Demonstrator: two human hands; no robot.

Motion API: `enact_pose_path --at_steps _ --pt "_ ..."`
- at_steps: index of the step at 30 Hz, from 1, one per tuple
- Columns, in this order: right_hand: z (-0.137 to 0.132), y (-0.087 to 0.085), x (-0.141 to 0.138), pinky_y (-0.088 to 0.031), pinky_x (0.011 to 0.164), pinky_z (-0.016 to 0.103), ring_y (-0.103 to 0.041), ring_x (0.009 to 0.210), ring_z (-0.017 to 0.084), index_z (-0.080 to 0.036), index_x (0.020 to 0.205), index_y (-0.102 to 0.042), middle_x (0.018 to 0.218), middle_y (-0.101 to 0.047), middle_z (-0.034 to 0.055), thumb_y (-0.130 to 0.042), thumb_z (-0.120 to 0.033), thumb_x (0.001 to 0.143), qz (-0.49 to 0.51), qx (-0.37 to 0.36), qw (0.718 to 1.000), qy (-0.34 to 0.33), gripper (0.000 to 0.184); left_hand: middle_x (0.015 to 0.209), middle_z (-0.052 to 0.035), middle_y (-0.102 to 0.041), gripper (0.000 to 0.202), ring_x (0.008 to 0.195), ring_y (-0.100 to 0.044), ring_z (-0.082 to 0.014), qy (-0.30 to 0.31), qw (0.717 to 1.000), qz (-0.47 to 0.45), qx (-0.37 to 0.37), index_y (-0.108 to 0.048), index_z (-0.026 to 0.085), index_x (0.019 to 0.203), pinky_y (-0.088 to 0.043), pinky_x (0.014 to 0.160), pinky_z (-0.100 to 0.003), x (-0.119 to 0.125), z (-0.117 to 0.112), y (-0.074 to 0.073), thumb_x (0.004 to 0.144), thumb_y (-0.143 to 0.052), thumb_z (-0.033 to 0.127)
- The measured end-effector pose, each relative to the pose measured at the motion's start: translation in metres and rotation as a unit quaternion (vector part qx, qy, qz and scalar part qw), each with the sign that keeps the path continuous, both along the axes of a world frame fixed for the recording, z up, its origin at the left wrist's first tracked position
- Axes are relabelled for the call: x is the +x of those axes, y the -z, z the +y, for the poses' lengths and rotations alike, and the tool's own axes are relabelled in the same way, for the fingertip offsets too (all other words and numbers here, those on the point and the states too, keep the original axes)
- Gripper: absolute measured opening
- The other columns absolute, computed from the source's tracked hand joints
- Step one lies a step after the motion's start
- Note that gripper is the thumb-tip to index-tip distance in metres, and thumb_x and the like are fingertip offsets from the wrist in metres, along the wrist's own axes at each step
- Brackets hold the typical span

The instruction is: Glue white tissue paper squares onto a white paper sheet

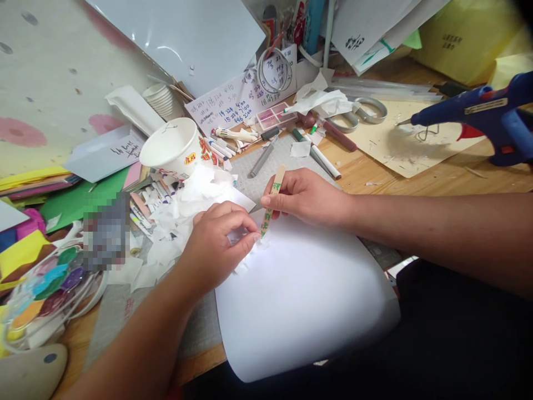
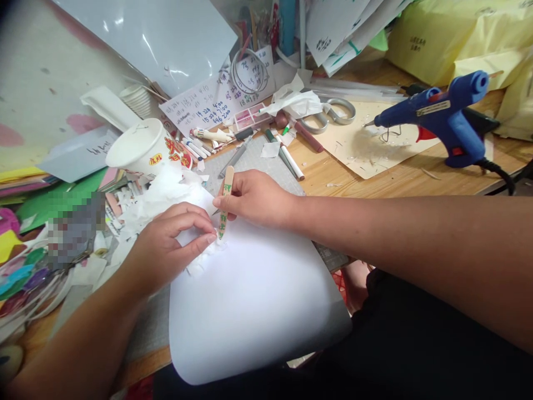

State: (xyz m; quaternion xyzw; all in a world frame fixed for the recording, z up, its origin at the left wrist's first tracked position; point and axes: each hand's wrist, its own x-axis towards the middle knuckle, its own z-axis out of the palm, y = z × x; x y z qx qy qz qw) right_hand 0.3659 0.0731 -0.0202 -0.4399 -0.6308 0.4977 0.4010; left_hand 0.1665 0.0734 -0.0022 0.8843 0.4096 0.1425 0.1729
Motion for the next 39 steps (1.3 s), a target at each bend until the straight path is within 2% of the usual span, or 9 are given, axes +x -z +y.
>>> enact_pose_path --at_steps 9,14,16,22,29,32,35,39 --pt "0.002 -0.002 -0.001 -0.04 0.055 0.022 -0.054 0.055 0.009 -0.013 0.067 -0.062 0.059 -0.061 0.0 -0.06 -0.02 0.079 -0.028 -0.015 0.999 -0.011 0.015 0.084 -0.0007 -0.061 0.01 0.087 -0.057 -0.0193 -0.014 1.0 0.014 0.001 -0.06 0.023 0.07 -0.042 0.085 -0.037 0.001 0.003 0.002 0.079 -0.057 0.025" --pt "0.003 0.005 0.004 -0.04 0.051 0.022 -0.051 0.05 0.01 -0.014 0.061 -0.059 0.051 -0.057 -0.0009 -0.057 -0.018 0.077 0.107 -0.026 0.993 0.034 0.016 0.087 -0.0008 -0.061 0.008 0.089 -0.057 -0.0196 -0.011 1.0 0.019 -0.01 -0.061 0.023 0.072 -0.042 0.087 -0.037 -0.001 0.004 0.003 0.079 -0.057 0.023" --pt "0.002 0.005 0.005 -0.04 0.051 0.022 -0.051 0.049 0.01 -0.014 0.06 -0.058 0.05 -0.056 -0.001 -0.058 -0.018 0.075 0.136 -0.029 0.99 0.023 0.015 0.088 -0.0009 -0.061 0.008 0.089 -0.057 -0.0199 -0.011 1.0 0.021 -0.013 -0.061 0.023 0.072 -0.042 0.087 -0.038 -0.001 0.004 0.003 0.079 -0.058 0.023" --pt "-0.001 0.003 0.006 -0.042 0.053 0.022 -0.053 0.052 0.009 -0.014 0.064 -0.06 0.055 -0.057 -0.002 -0.066 -0.025 0.071 0.097 -0.038 0.994 -0.034 0.014 0.086 -0.0014 -0.062 0.01 0.09 -0.057 -0.0207 -0.018 0.999 0.022 -0.02 -0.061 0.023 0.07 -0.042 0.089 -0.039 0.001 0.003 0.001 0.079 -0.056 0.023" --pt "0.001 0.007 0.005 -0.039 0.051 0.021 -0.049 0.052 0.008 -0.014 0.064 -0.06 0.056 -0.056 -0.0017 -0.063 -0.032 0.079 0.05 0.009 0.999 -0.007 0.023 0.09 -0.0014 -0.061 0.008 0.091 -0.057 -0.02 -0.015 1.0 0.019 -0.018 -0.061 0.023 0.073 -0.042 0.089 -0.038 0.001 0.001 0.0 0.078 -0.056 0.02" --pt "0.001 0.007 0.004 -0.038 0.05 0.021 -0.049 0.052 0.008 -0.014 0.064 -0.06 0.056 -0.056 -0.0018 -0.063 -0.035 0.079 0.045 0.014 0.999 -0.005 0.026 0.094 -0.0024 -0.061 0.004 0.093 -0.056 -0.021 -0.003 1.0 0.022 -0.013 -0.063 0.023 0.076 -0.04 0.092 -0.04 0.001 -0.001 -0.002 0.077 -0.059 0.024" --pt "0.001 0.007 0.004 -0.038 0.05 0.021 -0.049 0.052 0.008 -0.014 0.064 -0.059 0.056 -0.056 -0.0018 -0.065 -0.037 0.078 0.048 0.013 0.999 -0.003 0.028 0.095 -0.0026 -0.061 0.009 0.094 -0.056 -0.0222 0.0 0.999 0.035 -0.005 -0.062 0.023 0.076 -0.039 0.093 -0.041 0.001 -0.001 -0.003 0.073 -0.066 0.031" --pt "0.0 0.006 0.003 -0.039 0.051 0.021 -0.051 0.052 0.008 -0.014 0.066 -0.06 0.056 -0.057 -0.0016 -0.064 -0.032 0.078 0.061 0.012 0.998 0.008 0.022 0.093 -0.0016 -0.061 0.004 0.093 -0.056 -0.0215 -0.01 0.999 0.034 -0.002 -0.062 0.023 0.072 -0.039 0.092 -0.041 0.003 -0.001 -0.002 0.075 -0.062 0.026"
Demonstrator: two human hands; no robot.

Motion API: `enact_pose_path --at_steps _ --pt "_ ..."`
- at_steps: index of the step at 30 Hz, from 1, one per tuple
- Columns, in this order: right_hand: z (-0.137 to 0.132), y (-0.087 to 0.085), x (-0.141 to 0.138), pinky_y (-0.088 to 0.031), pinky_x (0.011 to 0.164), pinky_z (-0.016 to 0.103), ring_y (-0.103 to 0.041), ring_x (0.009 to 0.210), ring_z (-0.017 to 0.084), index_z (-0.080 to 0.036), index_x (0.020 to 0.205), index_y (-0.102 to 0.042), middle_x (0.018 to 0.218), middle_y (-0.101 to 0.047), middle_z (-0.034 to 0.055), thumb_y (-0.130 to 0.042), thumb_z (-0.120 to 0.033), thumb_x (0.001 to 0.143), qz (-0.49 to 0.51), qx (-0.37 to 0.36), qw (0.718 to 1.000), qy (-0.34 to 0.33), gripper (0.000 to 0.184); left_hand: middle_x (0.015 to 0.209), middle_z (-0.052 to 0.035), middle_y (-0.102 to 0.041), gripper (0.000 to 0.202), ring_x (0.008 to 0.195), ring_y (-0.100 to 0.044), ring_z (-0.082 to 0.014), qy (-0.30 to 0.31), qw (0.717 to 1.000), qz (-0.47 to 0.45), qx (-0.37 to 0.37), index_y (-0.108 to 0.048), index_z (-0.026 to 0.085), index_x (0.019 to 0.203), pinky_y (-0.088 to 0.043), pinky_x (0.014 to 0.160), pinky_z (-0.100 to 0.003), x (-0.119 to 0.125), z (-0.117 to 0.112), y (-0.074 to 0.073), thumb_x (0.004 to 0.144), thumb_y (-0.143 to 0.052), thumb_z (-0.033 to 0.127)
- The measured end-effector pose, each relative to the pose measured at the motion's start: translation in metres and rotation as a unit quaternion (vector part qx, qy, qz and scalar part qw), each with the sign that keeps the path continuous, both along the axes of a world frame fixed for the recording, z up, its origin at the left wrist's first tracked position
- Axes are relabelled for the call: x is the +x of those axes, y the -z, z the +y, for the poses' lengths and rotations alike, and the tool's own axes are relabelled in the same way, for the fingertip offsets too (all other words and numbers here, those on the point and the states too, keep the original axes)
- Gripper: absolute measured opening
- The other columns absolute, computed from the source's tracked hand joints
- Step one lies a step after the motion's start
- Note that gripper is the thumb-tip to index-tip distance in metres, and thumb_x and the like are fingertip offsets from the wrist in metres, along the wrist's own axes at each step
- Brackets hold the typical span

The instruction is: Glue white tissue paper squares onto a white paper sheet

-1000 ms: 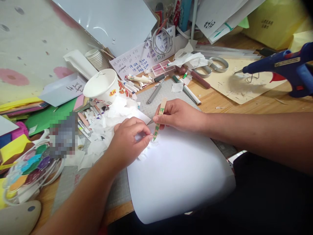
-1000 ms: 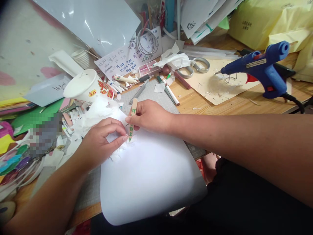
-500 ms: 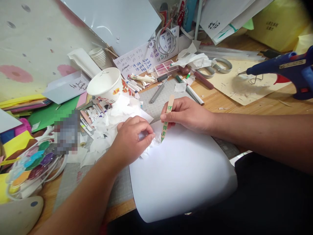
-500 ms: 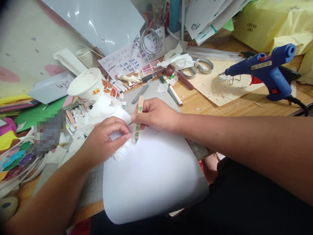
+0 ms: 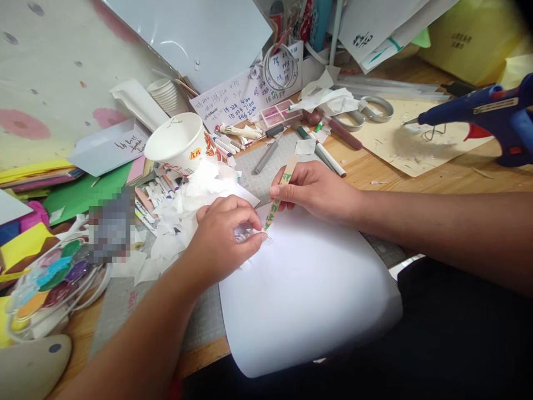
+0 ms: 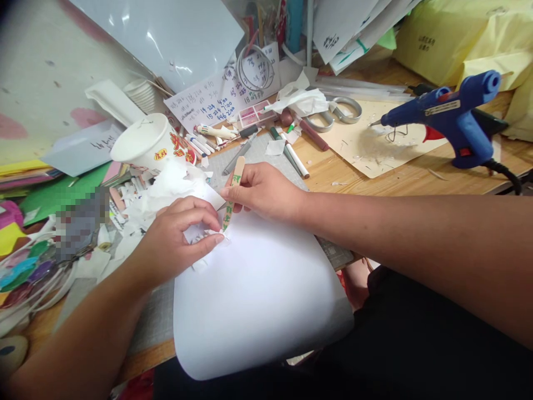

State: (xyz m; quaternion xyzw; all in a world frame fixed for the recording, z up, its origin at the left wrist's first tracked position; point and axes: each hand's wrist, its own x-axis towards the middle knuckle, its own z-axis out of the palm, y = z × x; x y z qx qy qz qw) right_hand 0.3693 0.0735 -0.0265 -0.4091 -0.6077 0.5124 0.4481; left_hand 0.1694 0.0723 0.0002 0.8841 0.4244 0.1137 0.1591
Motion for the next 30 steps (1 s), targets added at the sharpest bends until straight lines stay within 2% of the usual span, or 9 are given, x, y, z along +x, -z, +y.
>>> enact_pose_path --at_steps 4,9,13,21,30 --pt "-0.0001 -0.0008 0.0006 -0.041 0.052 0.021 -0.053 0.052 0.009 -0.014 0.064 -0.058 0.054 -0.056 -0.0017 -0.059 -0.022 0.08 0.037 -0.014 0.999 0.019 0.017 0.091 -0.0011 -0.062 0.008 0.092 -0.056 -0.0207 -0.005 1.0 -0.008 -0.004 -0.061 0.023 0.07 -0.041 0.089 -0.04 0.0008 -0.0001 0.0015 0.076 -0.057 0.019" --pt "0.0001 0.0003 0.0016 -0.042 0.051 0.022 -0.052 0.05 0.009 -0.015 0.063 -0.058 0.052 -0.056 -0.002 -0.059 -0.019 0.077 0.076 -0.014 0.997 0.022 0.014 0.091 -0.0012 -0.063 0.009 0.091 -0.056 -0.0206 -0.006 1.0 -0.008 -0.001 -0.061 0.024 0.07 -0.042 0.088 -0.039 0.0006 0.0 0.0016 0.076 -0.057 0.018" --pt "-0.0004 -0.0006 0.0012 -0.04 0.051 0.022 -0.051 0.051 0.009 -0.015 0.062 -0.057 0.054 -0.055 -0.0018 -0.057 -0.018 0.079 0.046 -0.007 0.998 0.053 0.017 0.091 -0.0012 -0.063 0.01 0.092 -0.057 -0.0209 -0.004 1.0 -0.008 0.002 -0.062 0.023 0.069 -0.042 0.087 -0.039 0.0014 -0.0001 0.0007 0.075 -0.057 0.018" --pt "-0.0001 -0.0036 -0.0019 -0.039 0.051 0.021 -0.049 0.051 0.008 -0.014 0.065 -0.059 0.056 -0.057 -0.0019 -0.06 -0.021 0.08 -0.022 -0.018 1.0 -0.003 0.016 0.091 -0.001 -0.062 0.01 0.093 -0.056 -0.0211 0.001 1.0 -0.012 0.001 -0.063 0.024 0.071 -0.042 0.088 -0.04 0.0013 -0.0007 0.0007 0.076 -0.057 0.017" --pt "0.0013 -0.0043 -0.0022 -0.04 0.052 0.022 -0.052 0.052 0.01 -0.014 0.064 -0.061 0.055 -0.059 -0.0005 -0.059 -0.019 0.079 -0.037 -0.023 0.999 -0.005 0.016 0.092 -0.0009 -0.061 0.01 0.095 -0.056 -0.02 0.011 1.0 -0.012 0.002 -0.064 0.025 0.074 -0.041 0.089 -0.039 0.0026 0.0005 0.0037 0.078 -0.058 0.018"
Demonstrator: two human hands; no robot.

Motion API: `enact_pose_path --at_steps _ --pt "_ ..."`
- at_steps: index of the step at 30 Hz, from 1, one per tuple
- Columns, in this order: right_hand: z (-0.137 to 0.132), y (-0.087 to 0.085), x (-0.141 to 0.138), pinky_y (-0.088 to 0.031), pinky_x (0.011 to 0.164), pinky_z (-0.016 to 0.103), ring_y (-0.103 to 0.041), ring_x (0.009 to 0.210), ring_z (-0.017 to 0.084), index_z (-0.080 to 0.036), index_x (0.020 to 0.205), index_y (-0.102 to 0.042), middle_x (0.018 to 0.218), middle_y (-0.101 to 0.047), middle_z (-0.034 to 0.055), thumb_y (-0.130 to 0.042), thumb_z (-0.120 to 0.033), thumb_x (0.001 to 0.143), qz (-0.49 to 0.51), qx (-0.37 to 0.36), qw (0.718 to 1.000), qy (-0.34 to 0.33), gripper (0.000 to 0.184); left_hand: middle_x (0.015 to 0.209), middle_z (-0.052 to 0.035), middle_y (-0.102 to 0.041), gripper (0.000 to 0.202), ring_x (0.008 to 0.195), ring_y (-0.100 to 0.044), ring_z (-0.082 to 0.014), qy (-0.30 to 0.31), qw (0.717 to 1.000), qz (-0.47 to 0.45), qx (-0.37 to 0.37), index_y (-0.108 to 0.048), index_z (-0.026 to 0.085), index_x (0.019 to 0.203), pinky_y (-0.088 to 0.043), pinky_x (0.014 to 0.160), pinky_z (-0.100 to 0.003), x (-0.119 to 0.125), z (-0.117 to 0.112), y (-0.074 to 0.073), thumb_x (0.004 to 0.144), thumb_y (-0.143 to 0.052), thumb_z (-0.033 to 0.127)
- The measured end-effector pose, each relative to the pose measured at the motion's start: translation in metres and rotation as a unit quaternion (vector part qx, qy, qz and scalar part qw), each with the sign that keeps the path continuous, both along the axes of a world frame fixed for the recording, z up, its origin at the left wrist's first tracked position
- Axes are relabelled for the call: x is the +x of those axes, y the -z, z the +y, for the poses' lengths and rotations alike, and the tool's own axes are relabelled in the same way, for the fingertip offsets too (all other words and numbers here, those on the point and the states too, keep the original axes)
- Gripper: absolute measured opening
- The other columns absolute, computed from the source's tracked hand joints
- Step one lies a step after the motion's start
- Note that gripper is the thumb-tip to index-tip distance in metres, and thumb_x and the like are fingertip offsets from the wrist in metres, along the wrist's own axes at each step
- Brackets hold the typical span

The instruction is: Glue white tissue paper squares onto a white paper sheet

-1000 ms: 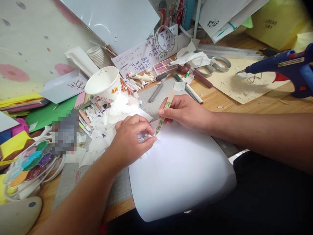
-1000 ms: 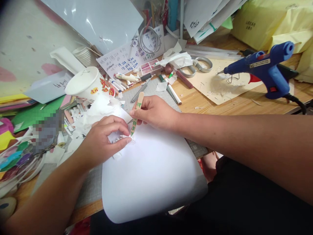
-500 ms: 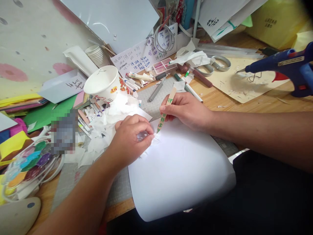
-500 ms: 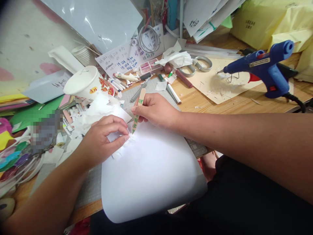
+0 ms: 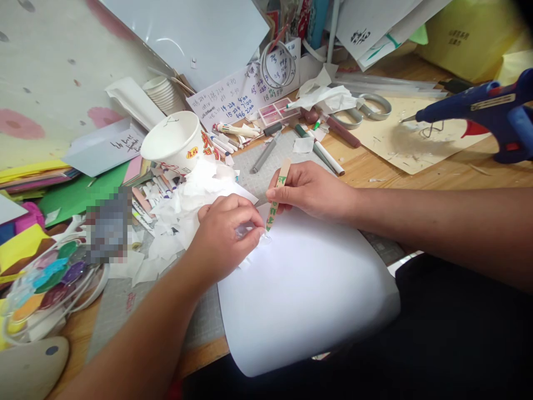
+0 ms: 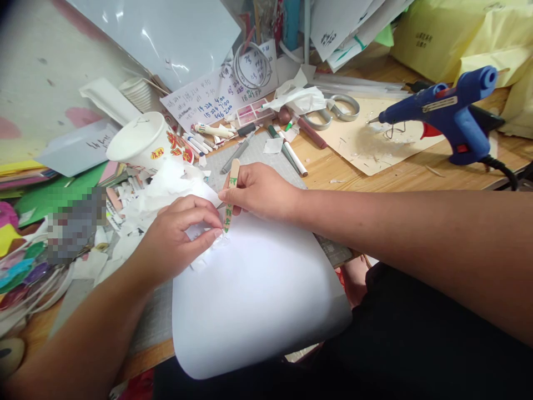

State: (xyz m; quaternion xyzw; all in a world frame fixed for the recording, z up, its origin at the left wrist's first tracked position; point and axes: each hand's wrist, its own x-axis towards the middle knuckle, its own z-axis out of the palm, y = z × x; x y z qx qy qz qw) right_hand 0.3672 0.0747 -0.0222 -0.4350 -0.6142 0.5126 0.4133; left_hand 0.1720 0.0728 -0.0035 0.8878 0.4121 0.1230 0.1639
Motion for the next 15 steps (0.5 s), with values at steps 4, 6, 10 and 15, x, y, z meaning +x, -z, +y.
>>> enact_pose_path --at_steps 4,6,10,15 --pt "0.0009 0.0034 0.0006 -0.04 0.051 0.023 -0.051 0.051 0.01 -0.016 0.061 -0.058 0.053 -0.056 -0.0013 -0.058 -0.017 0.079 0.061 0.003 0.997 0.057 0.018 0.091 -0.0008 -0.062 0.01 0.095 -0.057 -0.0202 0.001 1.0 0.001 -0.005 -0.065 0.024 0.074 -0.04 0.089 -0.039 0.0004 0.0007 0.0007 0.079 -0.058 0.02" --pt "0.0009 0.0048 0.0013 -0.039 0.051 0.023 -0.051 0.05 0.01 -0.017 0.059 -0.056 0.052 -0.054 -0.0018 -0.057 -0.015 0.078 0.09 0.002 0.993 0.075 0.019 0.092 -0.0009 -0.062 0.01 0.096 -0.056 -0.0207 -0.001 1.0 0.003 -0.006 -0.065 0.025 0.075 -0.04 0.09 -0.04 0.0004 0.0013 0.0007 0.08 -0.057 0.021" --pt "0.0001 0.0061 0.0025 -0.041 0.052 0.023 -0.051 0.051 0.01 -0.016 0.06 -0.057 0.052 -0.055 -0.0018 -0.058 -0.017 0.077 0.123 0.003 0.991 0.054 0.017 0.094 -0.0013 -0.062 0.01 0.098 -0.056 -0.0217 -0.005 1.0 0.006 -0.006 -0.066 0.025 0.078 -0.039 0.092 -0.041 0.0002 0.0031 0.0014 0.082 -0.057 0.024" --pt "0.0004 0.0075 0.0025 -0.04 0.049 0.021 -0.051 0.047 0.008 -0.015 0.061 -0.058 0.051 -0.056 -0.0027 -0.059 -0.017 0.074 0.165 0.004 0.985 0.05 0.013 0.093 -0.0011 -0.062 0.012 0.096 -0.057 -0.0208 -0.016 1.0 -0.004 0.005 -0.066 0.025 0.08 -0.039 0.092 -0.04 -0.0025 0.0055 0.0006 0.084 -0.054 0.026"
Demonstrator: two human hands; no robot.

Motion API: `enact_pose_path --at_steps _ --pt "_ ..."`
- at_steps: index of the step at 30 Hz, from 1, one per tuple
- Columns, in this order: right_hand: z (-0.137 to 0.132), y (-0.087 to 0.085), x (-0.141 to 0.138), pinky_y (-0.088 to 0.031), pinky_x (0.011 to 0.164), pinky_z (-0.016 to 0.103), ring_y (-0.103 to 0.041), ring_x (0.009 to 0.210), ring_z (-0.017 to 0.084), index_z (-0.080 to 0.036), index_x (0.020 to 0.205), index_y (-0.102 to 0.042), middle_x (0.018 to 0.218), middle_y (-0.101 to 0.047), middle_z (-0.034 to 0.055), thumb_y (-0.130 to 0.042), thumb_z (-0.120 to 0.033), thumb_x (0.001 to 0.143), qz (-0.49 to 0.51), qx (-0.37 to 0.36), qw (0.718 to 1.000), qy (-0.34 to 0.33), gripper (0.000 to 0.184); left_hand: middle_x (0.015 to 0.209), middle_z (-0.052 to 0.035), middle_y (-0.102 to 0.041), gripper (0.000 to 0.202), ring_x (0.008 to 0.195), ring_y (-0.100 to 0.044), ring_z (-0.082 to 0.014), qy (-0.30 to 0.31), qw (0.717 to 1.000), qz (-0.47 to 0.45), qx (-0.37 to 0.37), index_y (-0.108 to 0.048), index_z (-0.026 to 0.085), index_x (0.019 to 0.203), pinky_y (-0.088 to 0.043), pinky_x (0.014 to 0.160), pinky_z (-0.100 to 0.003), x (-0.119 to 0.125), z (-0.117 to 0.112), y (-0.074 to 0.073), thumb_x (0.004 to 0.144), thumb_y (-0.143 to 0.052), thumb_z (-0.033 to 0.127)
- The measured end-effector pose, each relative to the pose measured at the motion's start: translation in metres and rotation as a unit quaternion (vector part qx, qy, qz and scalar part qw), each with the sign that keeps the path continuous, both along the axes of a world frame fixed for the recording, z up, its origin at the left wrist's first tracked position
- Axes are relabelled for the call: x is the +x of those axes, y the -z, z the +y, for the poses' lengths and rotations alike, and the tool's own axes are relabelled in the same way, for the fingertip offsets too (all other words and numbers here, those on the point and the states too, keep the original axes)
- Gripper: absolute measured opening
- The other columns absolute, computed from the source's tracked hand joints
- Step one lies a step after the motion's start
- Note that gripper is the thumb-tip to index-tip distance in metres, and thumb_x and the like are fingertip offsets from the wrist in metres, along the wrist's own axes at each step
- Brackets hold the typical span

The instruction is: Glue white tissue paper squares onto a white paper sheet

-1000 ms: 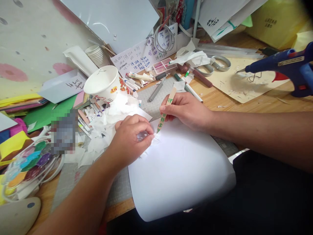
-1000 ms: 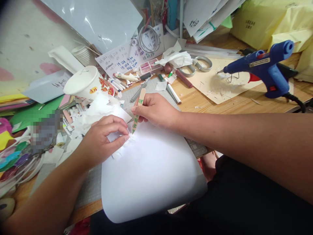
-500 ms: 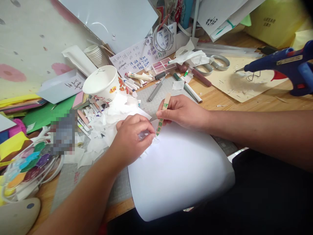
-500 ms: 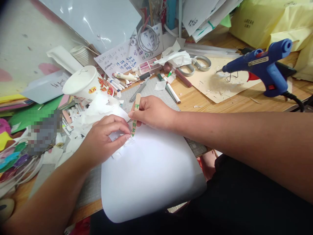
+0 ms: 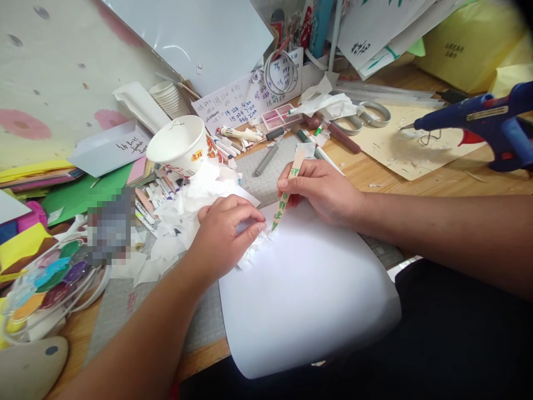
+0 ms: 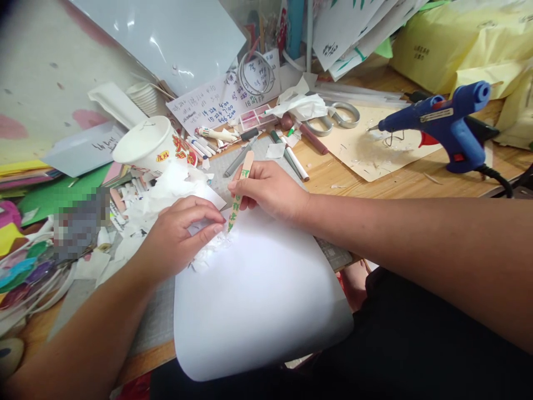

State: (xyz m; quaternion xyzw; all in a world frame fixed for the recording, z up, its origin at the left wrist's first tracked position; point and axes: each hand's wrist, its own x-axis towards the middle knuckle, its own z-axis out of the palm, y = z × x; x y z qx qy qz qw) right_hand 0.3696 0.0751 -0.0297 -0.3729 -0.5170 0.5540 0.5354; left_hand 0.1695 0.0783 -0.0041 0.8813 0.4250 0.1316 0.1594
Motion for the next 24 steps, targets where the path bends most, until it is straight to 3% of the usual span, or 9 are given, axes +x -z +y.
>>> enact_pose_path --at_steps 4,7,16,24 --pt "0.001 0.002 0.0 -0.039 0.046 0.02 -0.051 0.046 0.008 -0.016 0.061 -0.059 0.051 -0.057 -0.0028 -0.061 -0.02 0.074 0.047 -0.018 0.998 0.044 0.014 0.092 -0.0008 -0.061 0.01 0.095 -0.057 -0.0206 -0.02 1.0 -0.015 0.015 -0.064 0.023 0.077 -0.041 0.091 -0.04 -0.007 0.0 -0.008 0.082 -0.055 0.027" --pt "0.002 0.003 0.0 -0.04 0.047 0.02 -0.052 0.048 0.008 -0.016 0.063 -0.058 0.052 -0.058 -0.0029 -0.062 -0.021 0.075 0.055 -0.018 0.998 0.034 0.013 0.093 -0.0009 -0.059 0.005 0.094 -0.057 -0.0208 -0.016 1.0 -0.006 0.024 -0.062 0.023 0.075 -0.04 0.091 -0.04 -0.012 -0.002 -0.015 0.078 -0.059 0.026" --pt "-0.002 -0.004 -0.002 -0.039 0.053 0.021 -0.051 0.054 0.008 -0.014 0.067 -0.058 0.056 -0.056 -0.0028 -0.064 -0.028 0.077 -0.089 0.02 0.994 -0.062 0.019 0.095 -0.0007 -0.06 0.006 0.094 -0.056 -0.0206 0.024 0.999 0.021 0.033 -0.065 0.024 0.075 -0.038 0.092 -0.042 -0.01 -0.007 -0.013 0.073 -0.062 0.019" --pt "-0.001 -0.007 -0.003 -0.038 0.053 0.022 -0.049 0.052 0.008 -0.013 0.066 -0.059 0.056 -0.057 -0.0023 -0.06 -0.024 0.079 -0.15 0.003 0.985 -0.08 0.017 0.093 -0.001 -0.06 0.007 0.094 -0.055 -0.0218 0.028 0.999 0.02 0.039 -0.067 0.025 0.074 -0.036 0.091 -0.044 -0.007 -0.008 -0.011 0.073 -0.061 0.02"
